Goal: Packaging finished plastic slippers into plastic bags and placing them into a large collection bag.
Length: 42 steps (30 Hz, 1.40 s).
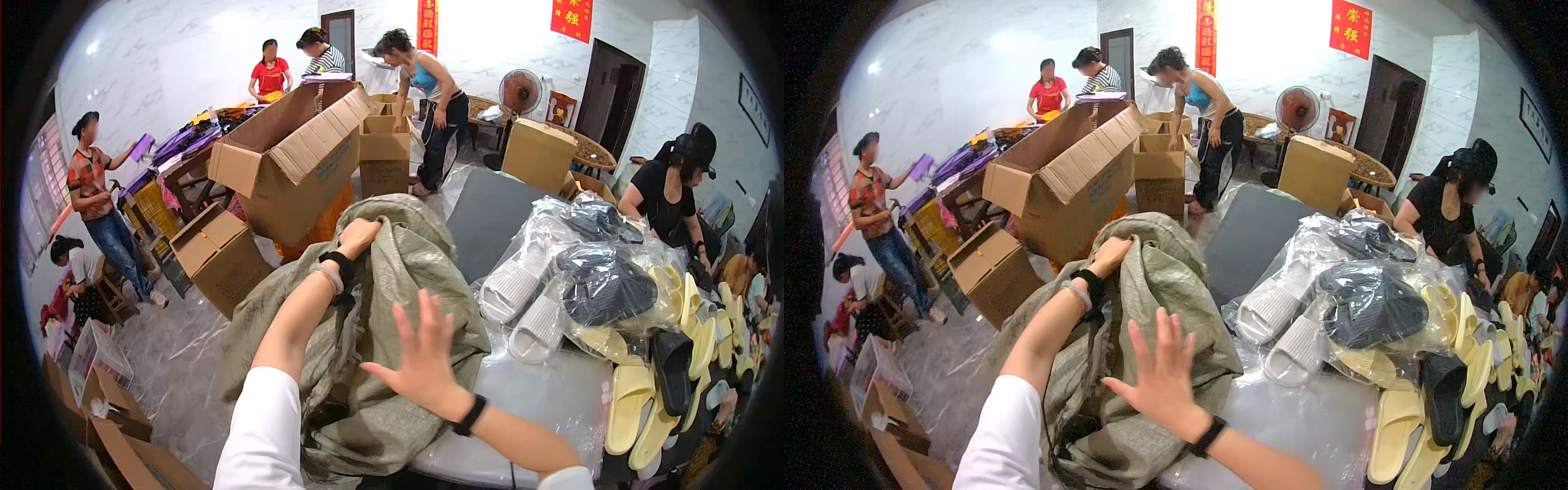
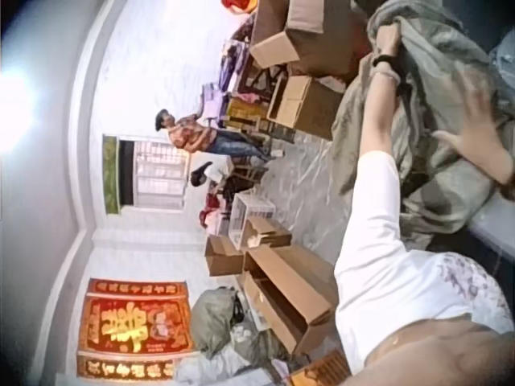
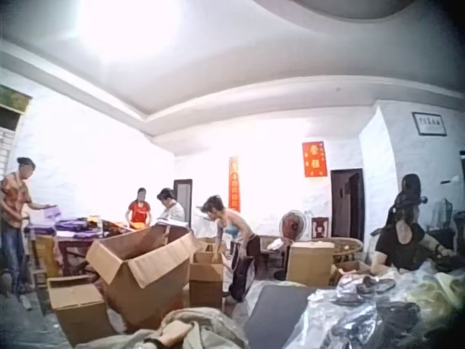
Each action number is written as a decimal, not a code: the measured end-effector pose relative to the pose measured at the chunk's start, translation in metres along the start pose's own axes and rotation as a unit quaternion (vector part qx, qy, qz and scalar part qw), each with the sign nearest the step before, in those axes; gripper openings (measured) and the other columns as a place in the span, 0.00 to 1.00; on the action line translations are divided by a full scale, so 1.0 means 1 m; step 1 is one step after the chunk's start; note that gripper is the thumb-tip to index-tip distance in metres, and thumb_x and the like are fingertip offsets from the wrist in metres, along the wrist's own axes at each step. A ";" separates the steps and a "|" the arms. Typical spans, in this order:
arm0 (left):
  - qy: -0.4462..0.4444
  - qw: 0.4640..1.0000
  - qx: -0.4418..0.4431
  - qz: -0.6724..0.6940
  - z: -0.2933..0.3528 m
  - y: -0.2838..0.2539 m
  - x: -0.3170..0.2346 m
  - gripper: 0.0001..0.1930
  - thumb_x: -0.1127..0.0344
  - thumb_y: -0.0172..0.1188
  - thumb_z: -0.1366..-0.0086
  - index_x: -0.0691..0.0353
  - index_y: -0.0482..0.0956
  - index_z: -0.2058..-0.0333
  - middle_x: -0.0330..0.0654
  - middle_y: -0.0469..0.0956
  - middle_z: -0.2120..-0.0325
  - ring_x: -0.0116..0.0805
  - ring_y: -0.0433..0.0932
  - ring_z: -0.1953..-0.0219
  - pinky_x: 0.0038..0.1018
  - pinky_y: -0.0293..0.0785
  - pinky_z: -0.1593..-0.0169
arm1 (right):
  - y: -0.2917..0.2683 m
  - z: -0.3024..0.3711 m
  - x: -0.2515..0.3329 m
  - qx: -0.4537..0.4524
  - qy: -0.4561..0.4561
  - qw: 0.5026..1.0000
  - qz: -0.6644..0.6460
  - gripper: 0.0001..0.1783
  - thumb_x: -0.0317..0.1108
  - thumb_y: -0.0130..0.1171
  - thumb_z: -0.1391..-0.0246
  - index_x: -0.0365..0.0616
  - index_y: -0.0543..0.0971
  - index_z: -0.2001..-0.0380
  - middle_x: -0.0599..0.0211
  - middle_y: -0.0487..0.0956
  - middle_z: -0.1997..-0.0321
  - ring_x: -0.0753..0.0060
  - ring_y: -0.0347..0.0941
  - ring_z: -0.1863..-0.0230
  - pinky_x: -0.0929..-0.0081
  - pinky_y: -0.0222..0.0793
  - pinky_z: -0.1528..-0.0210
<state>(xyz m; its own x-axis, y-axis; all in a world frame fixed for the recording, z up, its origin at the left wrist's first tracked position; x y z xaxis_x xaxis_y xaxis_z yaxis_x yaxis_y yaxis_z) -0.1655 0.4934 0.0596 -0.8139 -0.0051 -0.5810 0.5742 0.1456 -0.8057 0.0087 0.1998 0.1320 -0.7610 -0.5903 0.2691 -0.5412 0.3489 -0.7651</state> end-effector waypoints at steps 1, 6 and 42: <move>-0.021 0.999 0.002 0.029 0.013 0.001 -0.042 0.25 0.49 0.47 0.48 0.67 0.79 0.66 0.58 0.76 0.63 0.55 0.74 0.58 0.40 0.68 0.55 | 0.013 -0.003 -0.015 0.001 0.010 1.000 0.011 0.45 0.35 0.59 0.54 0.43 0.45 0.37 0.43 0.49 0.40 0.44 0.49 0.39 0.52 0.46 0.39; 0.156 0.982 0.027 -0.104 0.042 0.020 -0.070 0.26 0.61 0.57 0.50 0.76 0.68 0.56 0.65 0.70 0.58 0.54 0.74 0.63 0.42 0.69 0.57 | 0.131 -0.010 -0.139 0.182 0.208 0.960 0.040 0.23 0.33 0.53 0.51 0.43 0.66 0.50 0.50 0.67 0.53 0.44 0.70 0.56 0.52 0.67 0.56; -0.338 0.619 -0.007 0.709 0.297 -0.013 0.433 0.43 0.49 0.60 0.48 0.63 0.51 0.39 0.55 0.66 0.48 0.47 0.65 0.47 0.40 0.59 0.44 | 0.124 -0.010 -0.159 0.228 0.150 0.962 -0.022 0.11 0.30 0.50 0.50 0.38 0.70 0.63 0.52 0.67 0.55 0.41 0.70 0.60 0.53 0.67 0.59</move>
Point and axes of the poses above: each hand's wrist, its own z-axis away from the middle knuckle, its own y-axis out of the palm, x = y × z, the point moved 7 cm from there along -z, towards the middle knuckle
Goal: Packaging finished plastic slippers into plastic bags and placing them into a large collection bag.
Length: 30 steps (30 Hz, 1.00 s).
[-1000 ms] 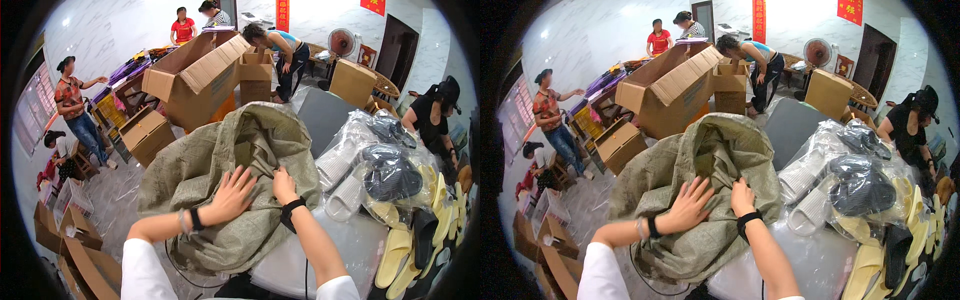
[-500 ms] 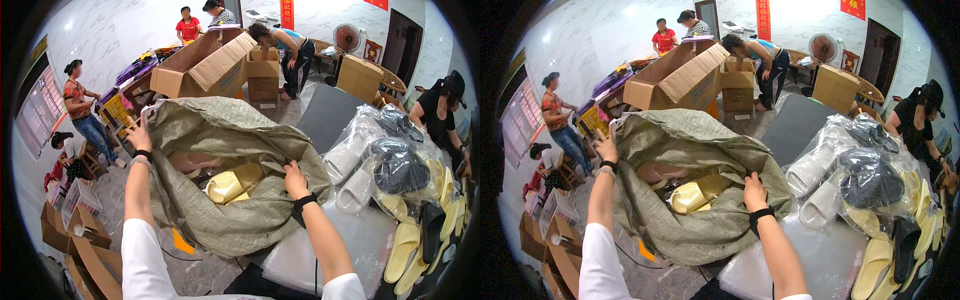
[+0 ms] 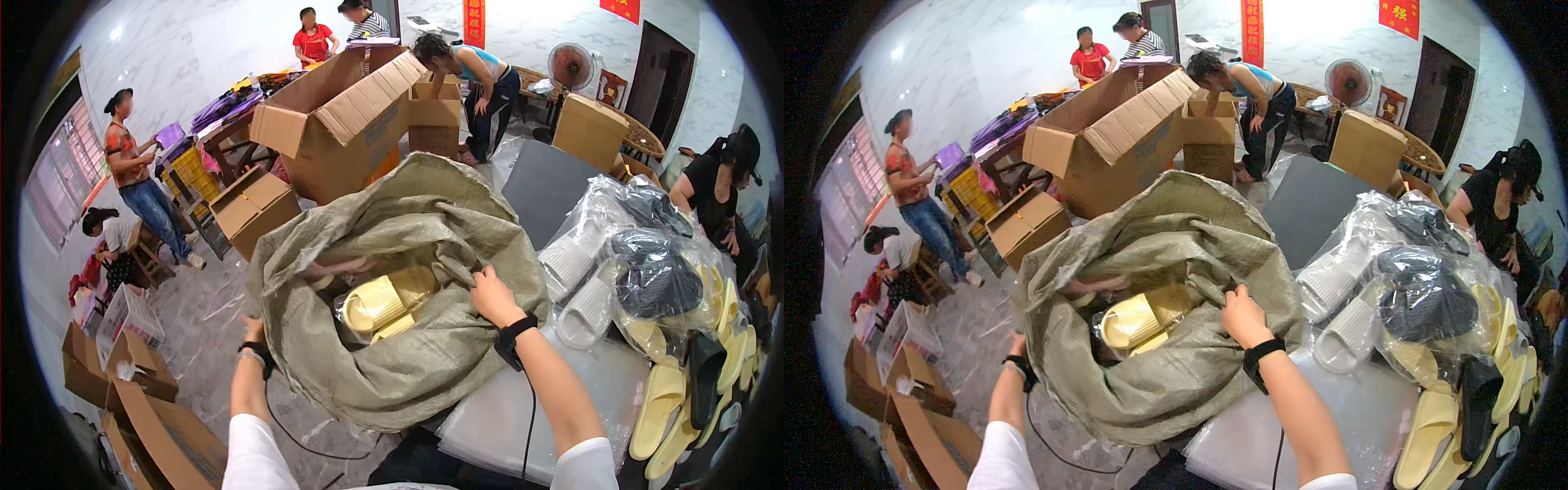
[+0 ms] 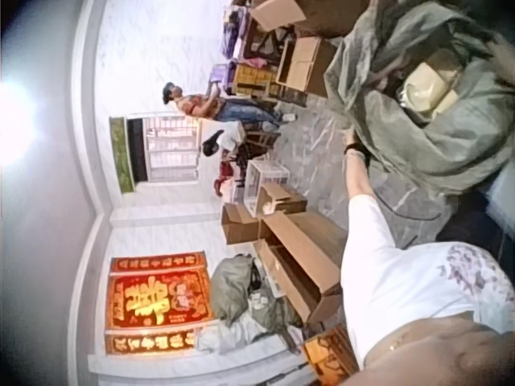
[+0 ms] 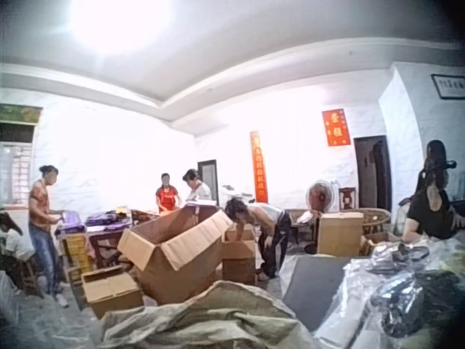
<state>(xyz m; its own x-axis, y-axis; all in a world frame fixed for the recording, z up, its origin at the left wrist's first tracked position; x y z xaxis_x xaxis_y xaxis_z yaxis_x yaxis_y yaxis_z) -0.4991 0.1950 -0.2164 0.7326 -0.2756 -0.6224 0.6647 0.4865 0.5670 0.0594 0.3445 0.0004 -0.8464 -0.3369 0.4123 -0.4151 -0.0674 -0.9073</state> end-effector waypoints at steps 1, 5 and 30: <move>0.001 1.000 0.010 -0.003 -0.002 0.015 0.007 0.43 0.49 0.60 0.48 0.63 0.51 0.39 0.55 0.66 0.48 0.47 0.65 0.47 0.40 0.59 0.44 | -0.006 0.001 0.000 -0.010 0.004 1.000 0.003 0.11 0.30 0.50 0.50 0.38 0.70 0.63 0.52 0.67 0.55 0.41 0.70 0.60 0.53 0.67 0.59; 0.119 0.989 -0.025 -0.079 0.005 0.022 0.001 0.30 0.56 0.57 0.44 0.65 0.62 0.47 0.50 0.71 0.56 0.41 0.70 0.58 0.34 0.65 0.54 | -0.004 -0.006 0.013 -0.041 0.057 0.989 -0.131 0.12 0.33 0.47 0.47 0.37 0.70 0.63 0.42 0.73 0.61 0.40 0.68 0.59 0.53 0.64 0.60; 0.119 0.988 0.042 0.090 0.134 0.011 0.102 0.16 0.60 0.50 0.38 0.64 0.73 0.55 0.44 0.76 0.57 0.40 0.73 0.53 0.39 0.65 0.47 | -0.028 -0.049 -0.060 -0.172 0.152 0.957 -0.179 0.23 0.32 0.51 0.49 0.29 0.64 0.51 0.41 0.69 0.50 0.45 0.66 0.51 0.62 0.61 0.48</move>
Point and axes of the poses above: each hand's wrist, its own z-axis away from the middle knuckle, its own y-axis out of the palm, x = y × z, the point moved 7 cm from there along -z, towards the middle knuckle
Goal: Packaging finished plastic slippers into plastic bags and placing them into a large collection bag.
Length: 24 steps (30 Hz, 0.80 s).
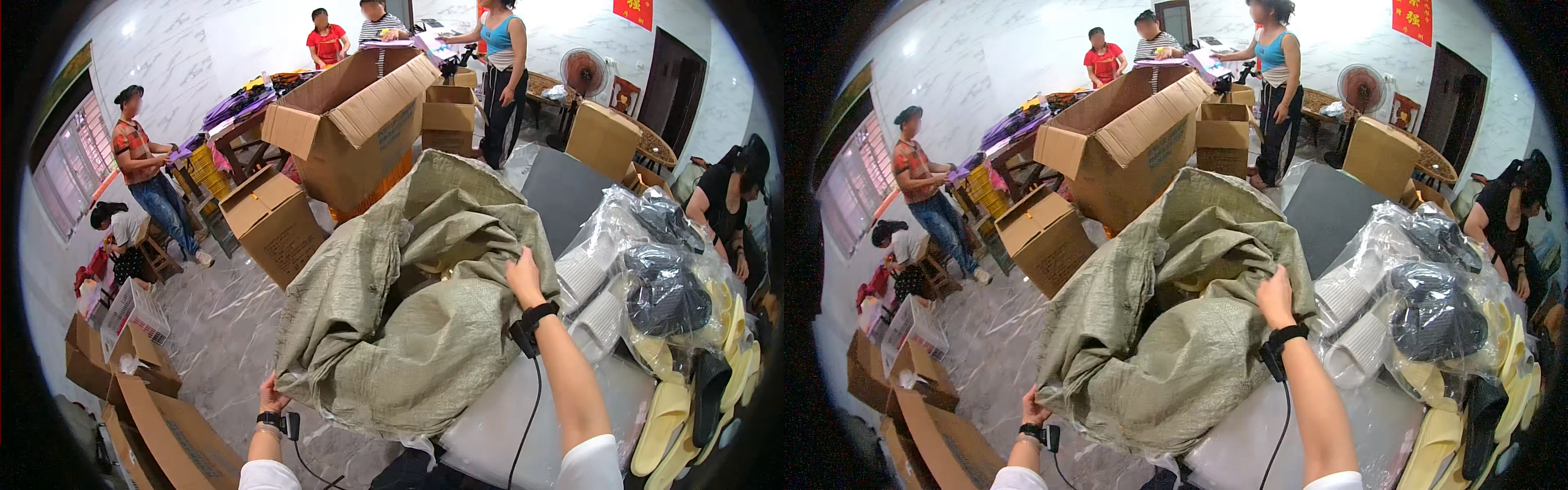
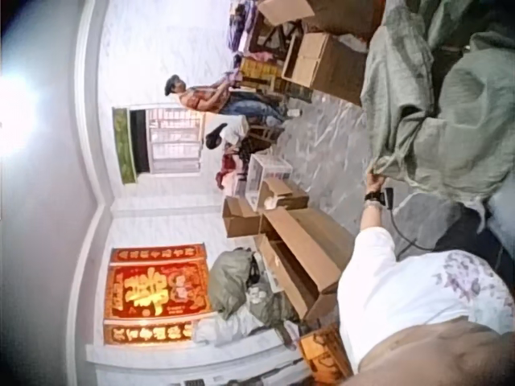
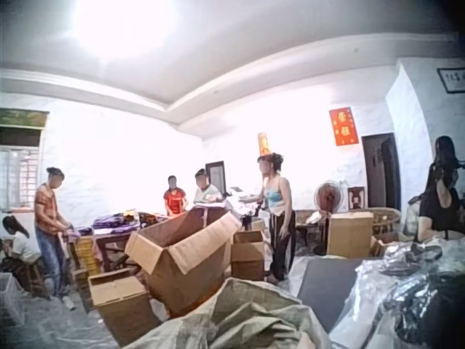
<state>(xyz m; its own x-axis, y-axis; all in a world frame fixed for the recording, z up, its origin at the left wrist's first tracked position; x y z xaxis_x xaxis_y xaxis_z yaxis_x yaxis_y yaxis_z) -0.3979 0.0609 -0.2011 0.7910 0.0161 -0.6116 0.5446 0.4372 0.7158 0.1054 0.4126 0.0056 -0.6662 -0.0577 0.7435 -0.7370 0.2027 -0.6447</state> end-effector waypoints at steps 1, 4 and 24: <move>-0.001 1.000 0.002 -0.001 0.003 0.011 0.001 0.16 0.60 0.50 0.38 0.64 0.73 0.55 0.44 0.76 0.57 0.40 0.73 0.53 0.39 0.65 0.47 | -0.002 0.010 0.018 -0.044 -0.060 0.994 0.080 0.29 0.30 0.55 0.52 0.30 0.59 0.47 0.40 0.63 0.45 0.44 0.61 0.46 0.58 0.57 0.44; -0.015 0.997 -0.071 -0.019 0.009 -0.001 -0.003 0.21 0.55 0.46 0.35 0.63 0.68 0.49 0.44 0.70 0.49 0.42 0.68 0.47 0.41 0.62 0.44 | -0.011 0.074 0.132 -0.049 -0.355 0.932 0.057 0.24 0.34 0.58 0.56 0.41 0.69 0.53 0.54 0.68 0.48 0.53 0.61 0.45 0.62 0.54 0.42; 0.365 0.707 -0.488 -0.358 -0.012 0.015 -0.113 0.15 0.70 0.47 0.41 0.72 0.69 0.56 0.50 0.72 0.56 0.45 0.70 0.54 0.37 0.65 0.49 | 0.038 0.293 0.139 0.296 -0.545 0.783 0.037 0.10 0.31 0.52 0.55 0.47 0.72 0.65 0.67 0.71 0.51 0.60 0.60 0.41 0.55 0.50 0.37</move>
<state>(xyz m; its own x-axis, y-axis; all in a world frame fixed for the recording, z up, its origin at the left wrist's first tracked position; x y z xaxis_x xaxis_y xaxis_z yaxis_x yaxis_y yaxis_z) -0.4820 0.0761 -0.1255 -0.1382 -0.2191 -0.9659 -0.0015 0.9753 -0.2210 -0.0480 0.1257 0.0323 -0.1714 -0.9335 0.3150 -0.4001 -0.2262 -0.8881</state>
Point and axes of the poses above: each hand's wrist, its own z-axis away from the middle knuckle, its own y-axis out of the palm, x = y × z, the point moved 7 cm from there along -z, towards the middle knuckle
